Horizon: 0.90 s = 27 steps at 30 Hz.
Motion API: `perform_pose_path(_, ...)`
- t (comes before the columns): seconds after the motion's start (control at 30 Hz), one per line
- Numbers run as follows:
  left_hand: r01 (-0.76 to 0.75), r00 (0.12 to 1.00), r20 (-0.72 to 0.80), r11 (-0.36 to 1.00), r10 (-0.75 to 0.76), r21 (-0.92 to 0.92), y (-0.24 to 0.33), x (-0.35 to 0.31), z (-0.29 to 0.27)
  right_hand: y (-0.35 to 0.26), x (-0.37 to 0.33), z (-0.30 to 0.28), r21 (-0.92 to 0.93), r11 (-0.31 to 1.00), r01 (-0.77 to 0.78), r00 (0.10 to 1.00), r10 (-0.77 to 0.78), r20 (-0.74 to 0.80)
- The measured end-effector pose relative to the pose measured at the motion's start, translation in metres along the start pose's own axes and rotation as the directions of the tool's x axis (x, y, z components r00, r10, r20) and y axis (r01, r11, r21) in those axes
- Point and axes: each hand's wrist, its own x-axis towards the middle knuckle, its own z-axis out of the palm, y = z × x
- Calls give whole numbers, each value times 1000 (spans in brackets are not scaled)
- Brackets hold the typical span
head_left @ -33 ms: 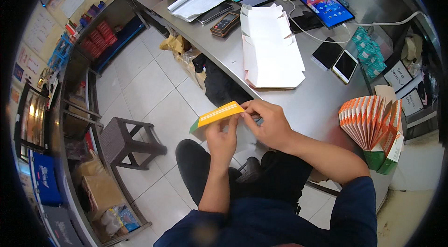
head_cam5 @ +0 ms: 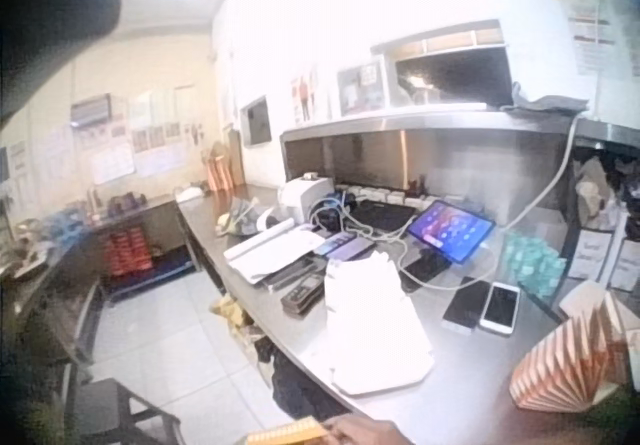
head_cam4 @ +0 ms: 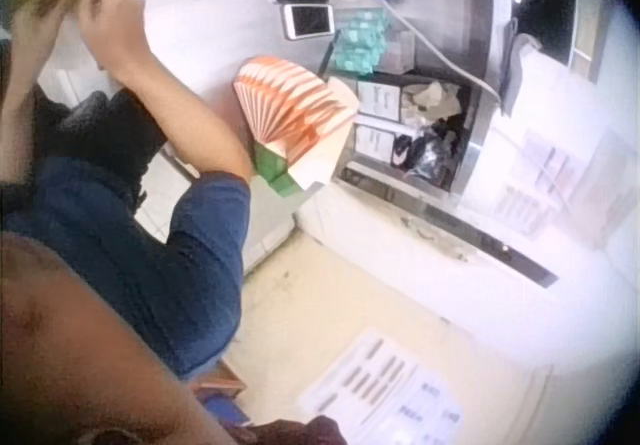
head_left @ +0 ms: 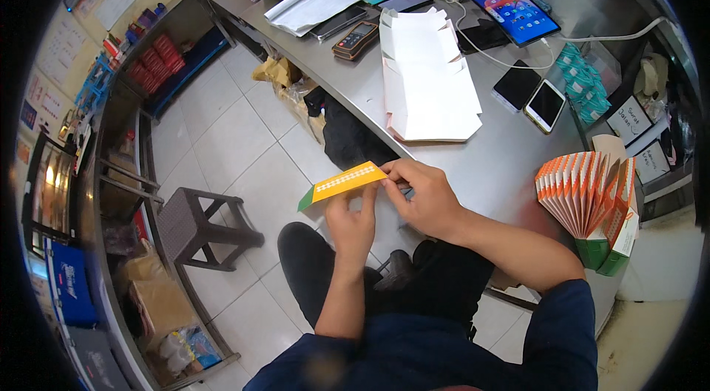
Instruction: The person sits at a counter and repeatedly folds flat paperboard pieces into small rectangular boxes. They fold the sides, tuck flaps, and stack the finished boxes on the counter. The person handles each box one at a time and places completed units into a growing stack.
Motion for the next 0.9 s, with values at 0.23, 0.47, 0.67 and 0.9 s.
perform_pose_path(0.23,-152,834,-538,988,122,-12,9,10,-35,-4,4,-8,-177,984,-24,998,13,-59)
perform_pose_path(0.47,52,998,-16,962,-59,-267,7,23,-80,-9,17,-17,9,958,-286,956,286,-67)
perform_pose_path(0.67,333,943,183,770,-278,-544,-14,20,-79,20,8,-2,443,886,-137,989,147,11)
perform_pose_path(0.9,136,990,74,935,-118,-328,21,10,-56,-20,0,-4,103,994,-42,998,46,-33)
